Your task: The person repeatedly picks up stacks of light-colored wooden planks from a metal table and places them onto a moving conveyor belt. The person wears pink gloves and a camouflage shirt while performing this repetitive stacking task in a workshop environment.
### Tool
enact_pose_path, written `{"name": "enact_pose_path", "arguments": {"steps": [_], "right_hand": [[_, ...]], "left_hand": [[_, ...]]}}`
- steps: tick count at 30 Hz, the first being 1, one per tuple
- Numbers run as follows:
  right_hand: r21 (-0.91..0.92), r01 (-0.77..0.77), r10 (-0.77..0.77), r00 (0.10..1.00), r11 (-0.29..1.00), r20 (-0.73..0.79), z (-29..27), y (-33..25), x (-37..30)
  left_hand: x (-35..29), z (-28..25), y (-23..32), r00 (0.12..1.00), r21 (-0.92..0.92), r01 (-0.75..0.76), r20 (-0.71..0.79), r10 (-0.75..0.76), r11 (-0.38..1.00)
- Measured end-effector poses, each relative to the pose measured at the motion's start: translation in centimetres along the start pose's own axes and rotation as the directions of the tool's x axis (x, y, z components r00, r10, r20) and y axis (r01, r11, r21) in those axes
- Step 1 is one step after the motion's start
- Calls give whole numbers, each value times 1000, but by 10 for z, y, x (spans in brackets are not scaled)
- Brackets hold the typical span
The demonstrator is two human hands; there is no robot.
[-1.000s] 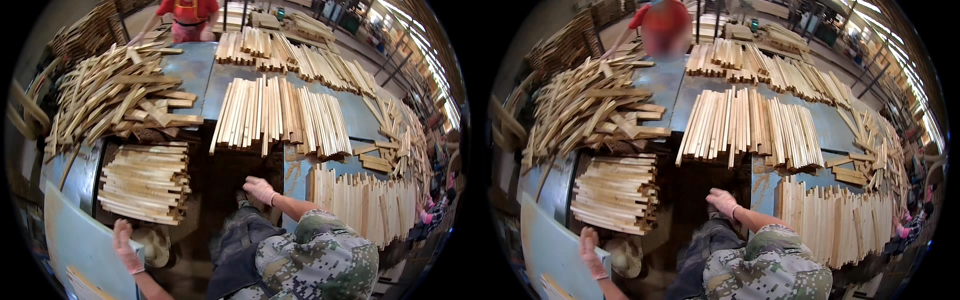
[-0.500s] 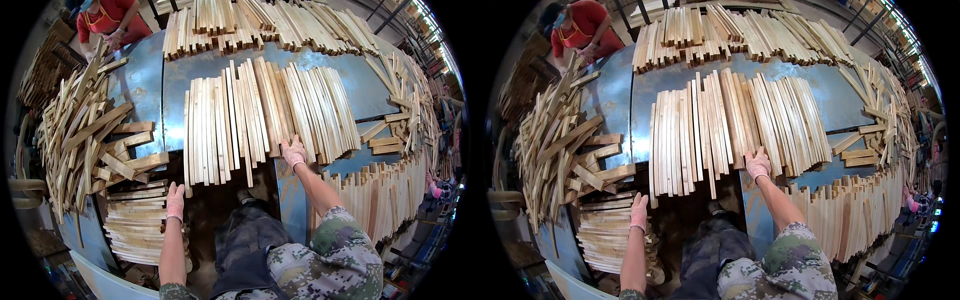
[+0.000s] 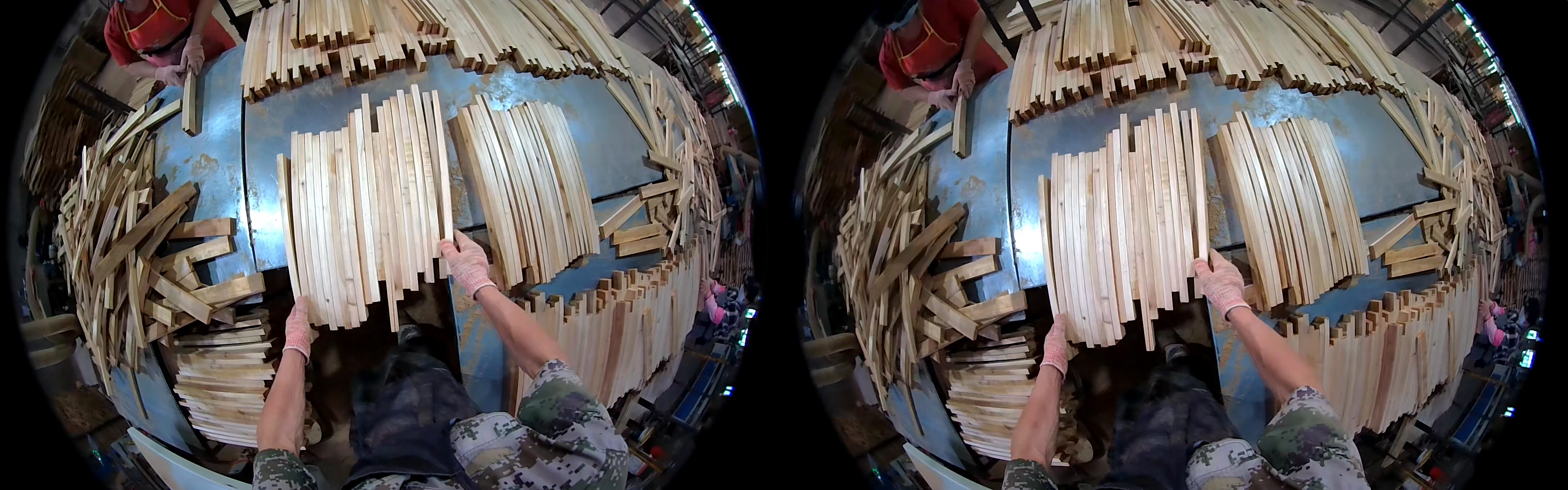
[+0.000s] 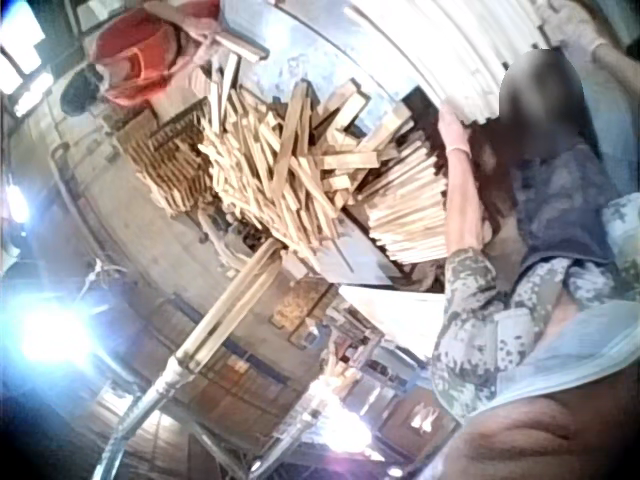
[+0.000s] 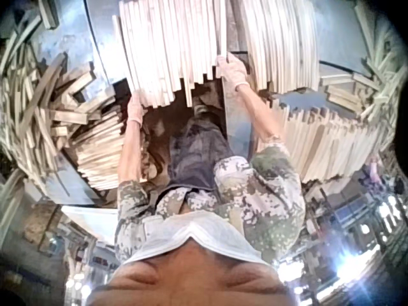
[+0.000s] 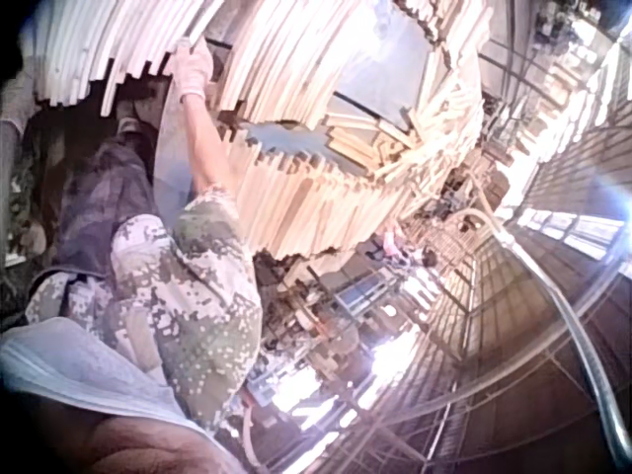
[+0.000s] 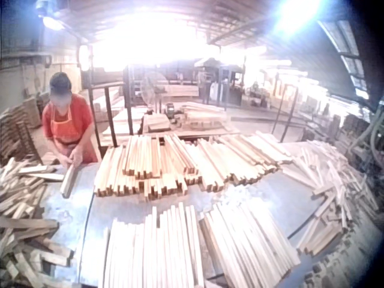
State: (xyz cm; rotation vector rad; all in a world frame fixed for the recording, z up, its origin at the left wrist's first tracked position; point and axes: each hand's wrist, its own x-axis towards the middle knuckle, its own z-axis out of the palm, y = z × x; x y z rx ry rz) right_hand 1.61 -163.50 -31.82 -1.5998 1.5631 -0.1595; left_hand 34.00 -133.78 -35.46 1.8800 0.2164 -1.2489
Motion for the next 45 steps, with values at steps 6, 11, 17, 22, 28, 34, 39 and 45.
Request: {"name": "enact_pose_path", "arguments": {"steps": [6, 11, 17, 22, 28, 34, 39, 45], "right_hand": [[-243, 102, -91, 994, 965, 59, -11, 6, 31], [94, 413, -370, 879, 906, -300, 9, 32, 93], [506, 358, -280, 933, 784, -226, 41, -1, 93], [602, 301, -241, 953, 740, -182, 43, 20, 70], [689, 237, -122, 969, 685, -213, 59, 55, 7], [832, -160, 51, 986, 531, 158, 48, 45, -13], [711, -261, 128, 963, 653, 236, 51, 63, 9], [614, -285, 165, 955, 736, 246, 18, 69, 4]], "left_hand": [[41, -5, 68, 962, 772, -233, 94, 256, 592], [73, 3, 104, 734, 896, -418, 236, 637, 150], [136, 21, 109, 760, 880, -382, 124, 638, 283], [118, 28, 101, 785, 815, -420, 107, 610, 398], [63, 7, 47, 827, 462, -528, 86, 556, 713], [41, 0, 34, 957, -4, -204, 208, 200, 979], [33, -4, 56, 888, -128, -37, 451, 91, 991], [-6, -2, 42, 898, -184, -9, 430, 88, 983]]}}
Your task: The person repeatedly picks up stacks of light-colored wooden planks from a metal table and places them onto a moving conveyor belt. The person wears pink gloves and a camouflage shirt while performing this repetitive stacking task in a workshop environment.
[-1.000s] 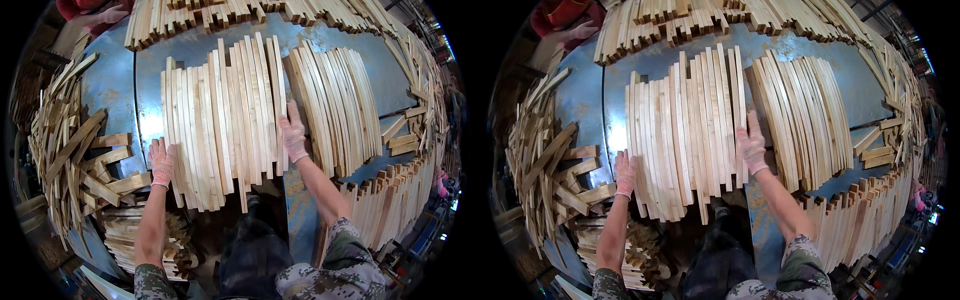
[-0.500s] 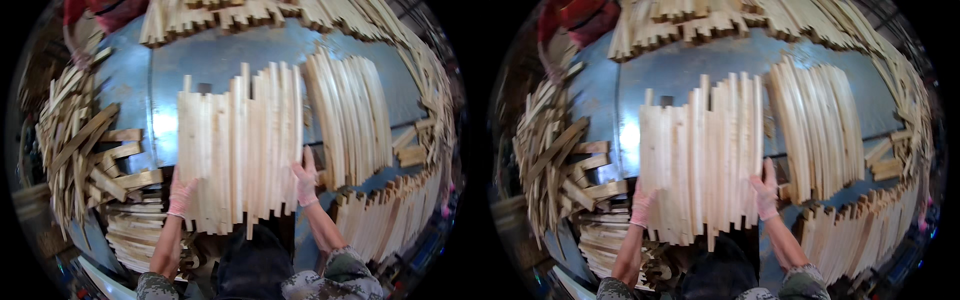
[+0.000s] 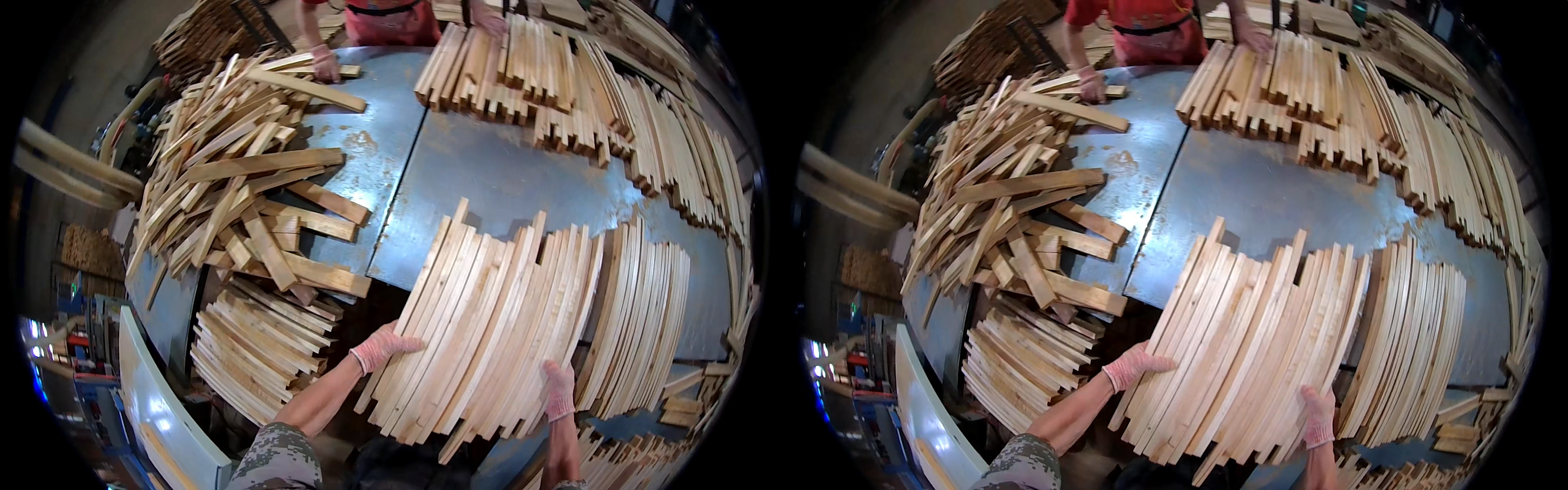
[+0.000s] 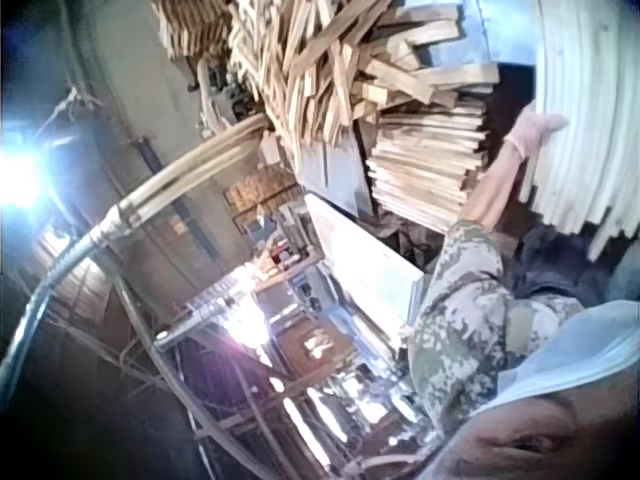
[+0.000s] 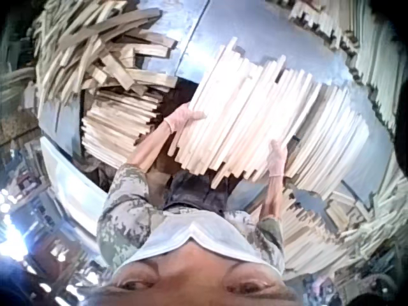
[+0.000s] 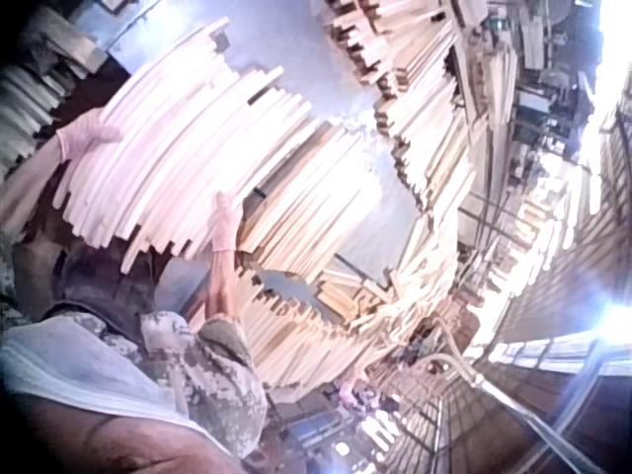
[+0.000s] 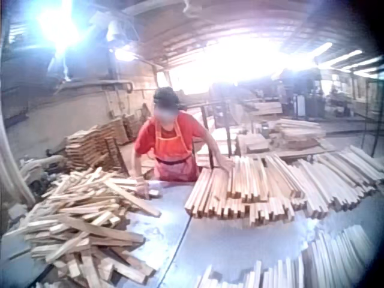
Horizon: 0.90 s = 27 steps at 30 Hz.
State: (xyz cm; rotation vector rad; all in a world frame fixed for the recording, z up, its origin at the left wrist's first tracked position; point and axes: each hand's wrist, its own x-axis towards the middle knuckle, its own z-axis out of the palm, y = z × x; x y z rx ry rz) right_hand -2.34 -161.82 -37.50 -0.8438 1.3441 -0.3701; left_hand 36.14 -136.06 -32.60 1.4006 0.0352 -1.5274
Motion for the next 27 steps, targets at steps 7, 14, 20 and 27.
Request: {"name": "enact_pose_path", "arguments": {"steps": [7, 14, 20, 27], "right_hand": [[117, 89, -109, 978, 989, 176, -17, 7, -31], [38, 201, -203, 927, 979, 316, 21, -12, -84], [109, 221, -239, 744, 969, 623, 103, -44, -172], [40, 444, -218, 360, 895, 907, 222, -5, -301]], "left_hand": [[-89, 5, 1, 986, 119, -143, -64, 151, 982], [-225, 1, -4, 926, 104, -325, -166, 339, 940], [-381, -15, -62, 809, 0, -463, -408, 423, 887], [-555, -61, -232, 472, -33, -827, -581, 663, 561]]}}
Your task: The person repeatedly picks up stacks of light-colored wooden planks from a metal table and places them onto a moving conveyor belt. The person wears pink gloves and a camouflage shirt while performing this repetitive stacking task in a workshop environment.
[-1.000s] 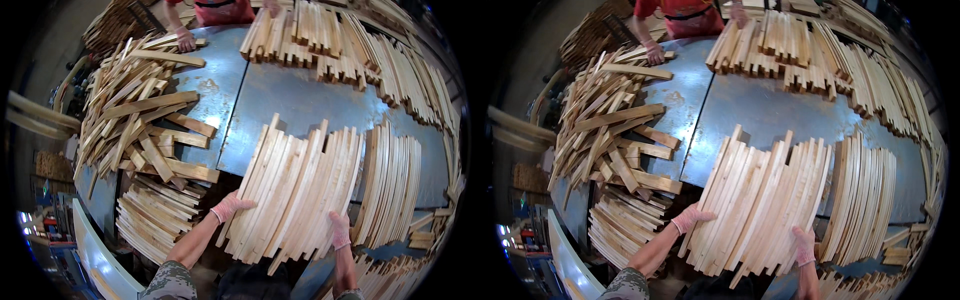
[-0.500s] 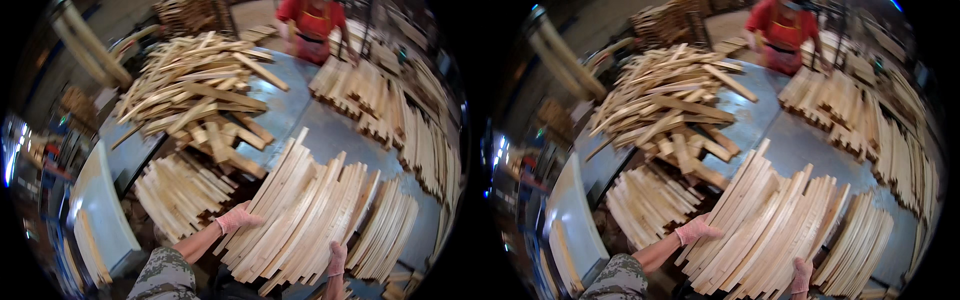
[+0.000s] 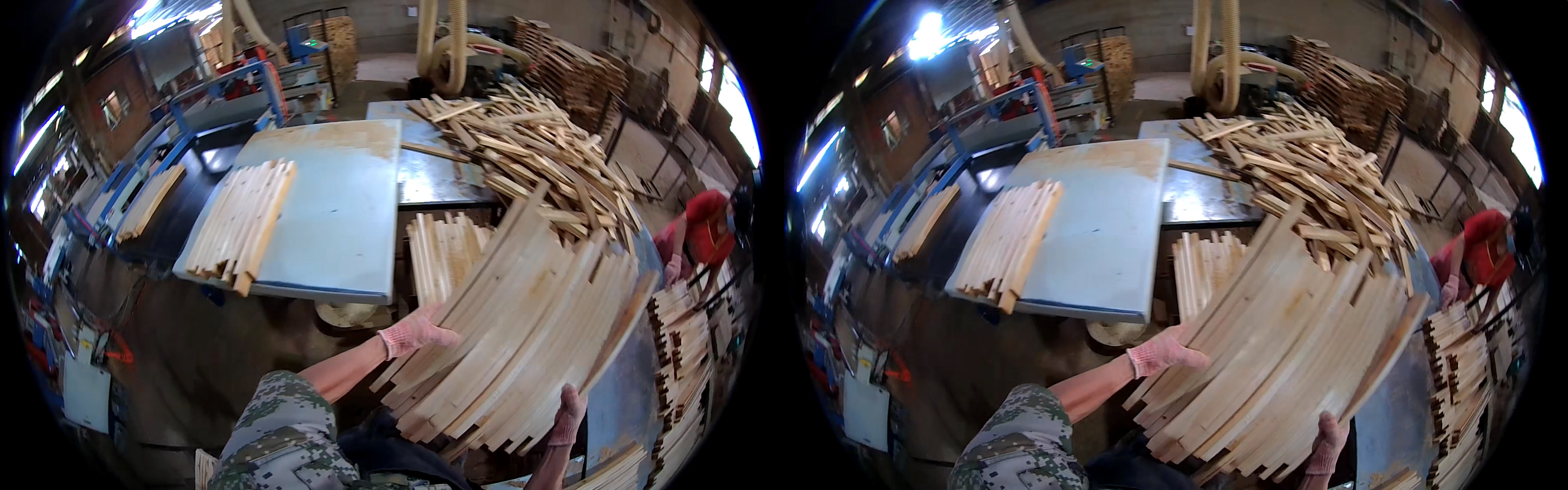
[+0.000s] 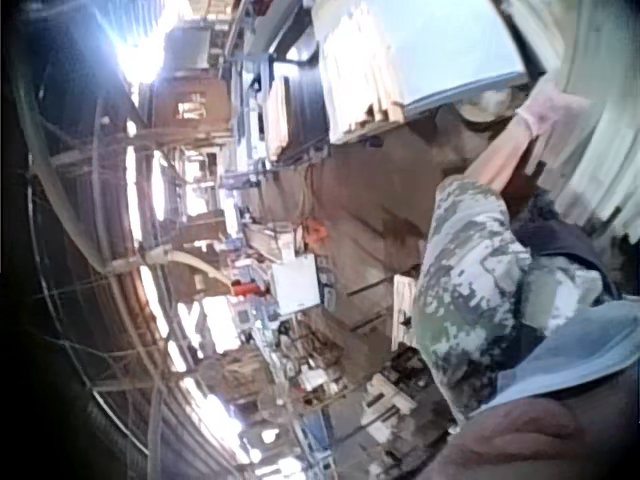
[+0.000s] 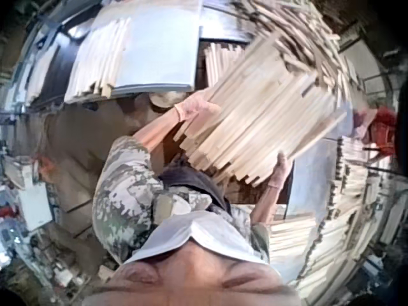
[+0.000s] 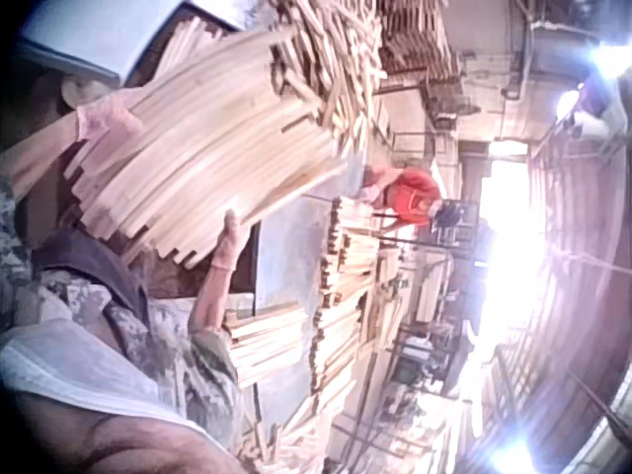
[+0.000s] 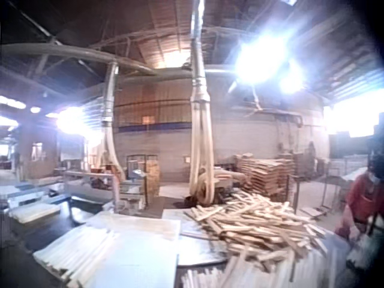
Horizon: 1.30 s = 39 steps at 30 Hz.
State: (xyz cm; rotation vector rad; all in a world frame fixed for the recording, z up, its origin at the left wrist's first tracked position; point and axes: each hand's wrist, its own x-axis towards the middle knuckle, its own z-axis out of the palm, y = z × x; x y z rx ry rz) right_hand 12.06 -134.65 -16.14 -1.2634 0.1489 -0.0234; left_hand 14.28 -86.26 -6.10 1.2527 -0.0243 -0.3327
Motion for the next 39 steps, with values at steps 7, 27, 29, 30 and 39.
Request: {"name": "enact_pose_path", "arguments": {"steps": [7, 27, 29, 30, 39], "right_hand": [[-68, -131, 146, 929, 989, 339, 257, 13, 19], [-318, -405, 512, 738, 857, 440, 549, 105, 205], [-338, -404, 520, 742, 850, 423, 573, 98, 218], [-304, -432, 526, 752, 849, 398, 587, 93, 220], [-373, -285, 432, 803, 883, 411, 631, 74, 225]], "left_hand": [[-188, -142, 43, 909, -77, -81, -415, 42, 994], [-141, -370, 93, 556, -23, 328, -803, -213, 944], [-111, -398, 114, 539, 41, 380, -821, -186, 924], [-101, -410, 124, 521, 153, 506, -838, -160, 849], [-103, -461, 248, 647, 682, 668, -730, 221, 296]]}}
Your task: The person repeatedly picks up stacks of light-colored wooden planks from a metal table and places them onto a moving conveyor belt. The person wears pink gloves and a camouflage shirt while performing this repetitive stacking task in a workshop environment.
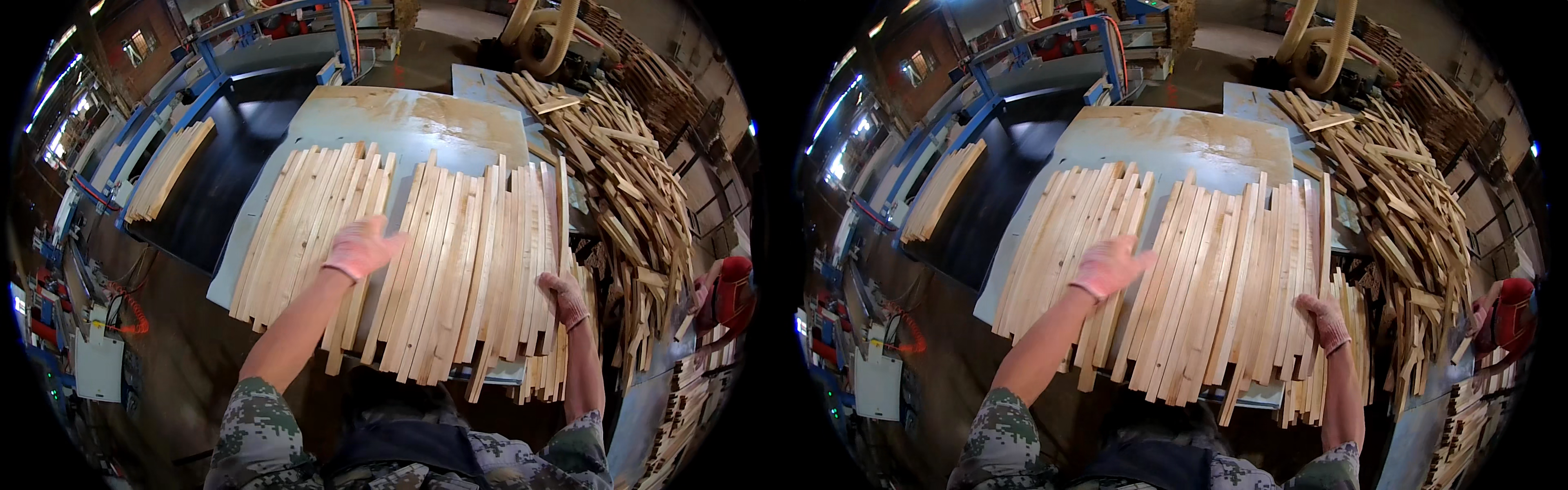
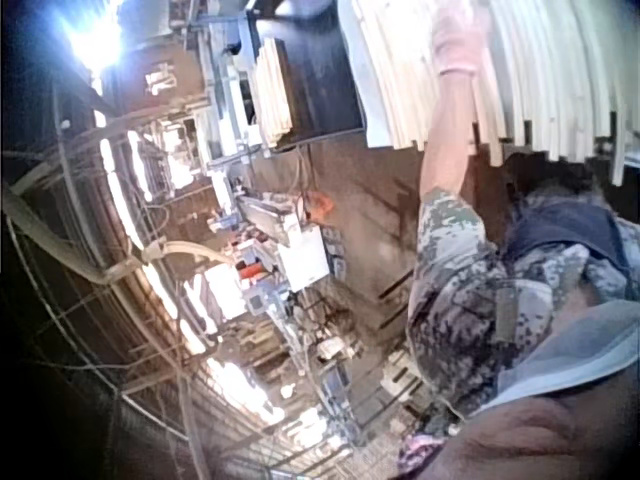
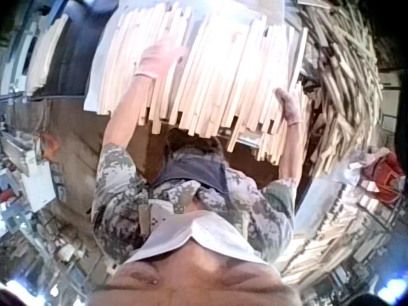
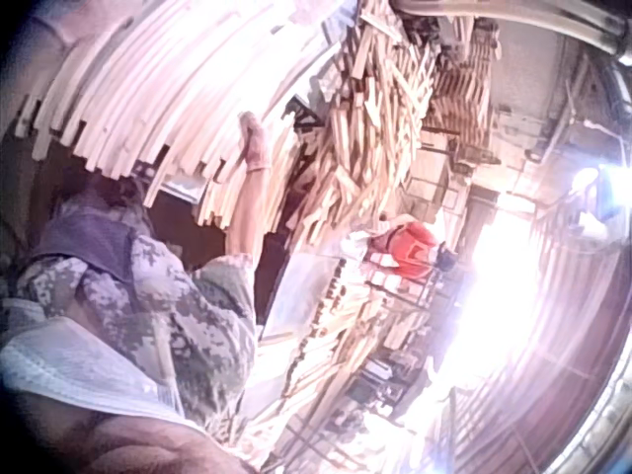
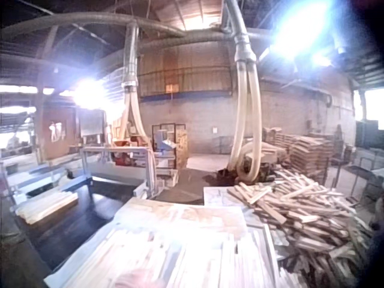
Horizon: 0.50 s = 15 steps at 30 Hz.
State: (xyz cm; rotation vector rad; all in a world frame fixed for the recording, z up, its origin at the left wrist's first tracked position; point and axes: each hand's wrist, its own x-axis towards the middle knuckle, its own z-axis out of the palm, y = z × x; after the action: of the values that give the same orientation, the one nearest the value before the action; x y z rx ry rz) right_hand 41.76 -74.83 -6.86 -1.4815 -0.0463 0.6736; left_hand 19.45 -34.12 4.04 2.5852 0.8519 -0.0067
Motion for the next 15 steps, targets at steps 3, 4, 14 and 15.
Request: {"name": "enact_pose_path", "arguments": {"steps": [3, 4, 14, 15], "right_hand": [[-41, 12, -12, 1000, 999, 12, 28, -7, -3], [-26, 4, -4, 1000, 1000, 9, 31, -4, -2], [29, -44, 45, 999, 999, -30, 140, 40, 34], [12, -27, 27, 999, 1000, -34, 161, 41, 39]], "left_hand": [[9, -2, -143, 826, 197, -48, -544, 150, 979], [7, -11, -184, 799, 352, 88, -583, 145, 932], [11, -66, -354, 830, -38, 504, -256, -496, 863], [14, -77, -370, 825, -33, 518, -246, -509, 855]]}}
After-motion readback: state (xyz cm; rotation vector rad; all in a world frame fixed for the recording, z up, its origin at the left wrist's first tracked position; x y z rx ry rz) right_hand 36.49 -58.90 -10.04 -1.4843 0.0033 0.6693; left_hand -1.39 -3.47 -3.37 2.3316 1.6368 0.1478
